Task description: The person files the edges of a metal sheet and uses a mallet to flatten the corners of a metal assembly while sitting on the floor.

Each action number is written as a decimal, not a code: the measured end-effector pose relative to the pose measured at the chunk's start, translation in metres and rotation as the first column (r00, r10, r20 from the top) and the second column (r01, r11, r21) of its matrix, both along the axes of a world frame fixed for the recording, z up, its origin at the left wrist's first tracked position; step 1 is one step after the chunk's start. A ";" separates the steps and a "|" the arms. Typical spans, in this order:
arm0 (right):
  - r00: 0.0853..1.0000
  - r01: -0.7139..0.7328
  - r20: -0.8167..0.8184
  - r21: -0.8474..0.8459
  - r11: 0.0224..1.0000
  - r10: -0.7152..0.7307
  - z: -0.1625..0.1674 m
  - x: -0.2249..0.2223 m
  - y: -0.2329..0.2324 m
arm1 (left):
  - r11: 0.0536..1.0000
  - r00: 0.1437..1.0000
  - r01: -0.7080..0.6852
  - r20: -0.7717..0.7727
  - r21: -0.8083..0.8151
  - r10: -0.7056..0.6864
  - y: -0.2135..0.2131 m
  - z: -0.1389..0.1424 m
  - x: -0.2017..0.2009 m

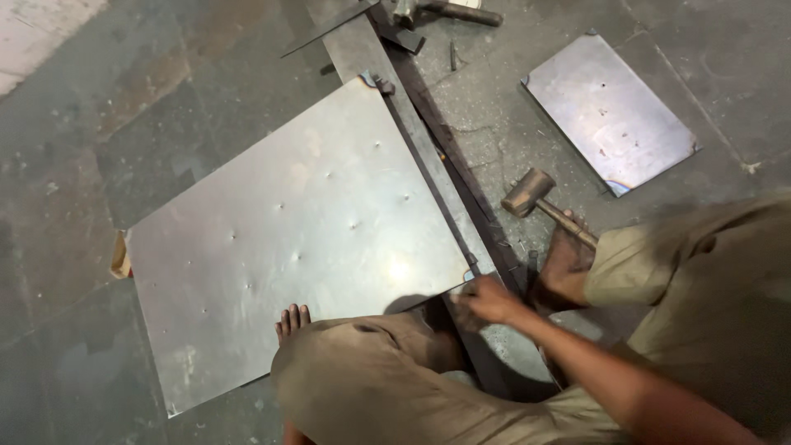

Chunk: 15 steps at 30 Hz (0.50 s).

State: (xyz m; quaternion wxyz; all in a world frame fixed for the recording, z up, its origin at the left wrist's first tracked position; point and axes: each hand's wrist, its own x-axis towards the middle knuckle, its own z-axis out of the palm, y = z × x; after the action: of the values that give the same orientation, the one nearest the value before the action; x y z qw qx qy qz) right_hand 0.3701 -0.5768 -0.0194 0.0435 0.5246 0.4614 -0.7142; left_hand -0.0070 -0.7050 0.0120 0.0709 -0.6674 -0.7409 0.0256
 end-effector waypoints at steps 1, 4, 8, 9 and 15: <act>0.956 -0.261 0.168 0.111 0.959 0.241 -0.001 0.010 0.013 | 0.999 0.999 0.002 0.044 0.040 -0.003 -0.003 -0.003 0.000; 0.785 -0.247 0.615 0.423 0.872 -0.076 -0.011 0.053 0.062 | 0.992 0.983 0.008 0.180 0.122 -0.030 -0.019 -0.002 0.000; 0.703 -0.085 0.492 0.775 0.626 -0.514 -0.047 0.097 0.102 | 0.997 0.971 0.078 0.228 -0.024 -0.071 -0.022 0.019 -0.003; 0.677 -0.187 0.584 0.724 0.664 -0.447 -0.055 0.103 0.103 | 0.992 0.973 0.091 0.221 -0.092 -0.069 -0.013 0.026 -0.005; 0.682 -0.306 0.682 0.594 0.744 -0.264 -0.064 0.100 0.108 | 0.992 0.852 -0.038 0.523 0.118 -0.030 0.164 0.022 0.031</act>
State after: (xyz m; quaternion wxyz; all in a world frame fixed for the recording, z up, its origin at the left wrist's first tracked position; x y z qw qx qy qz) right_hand 0.4700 -0.4688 -0.0834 0.0420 0.7374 0.6343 -0.2286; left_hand 0.0236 -0.5408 0.0342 -0.0921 -0.6418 -0.7338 -0.2028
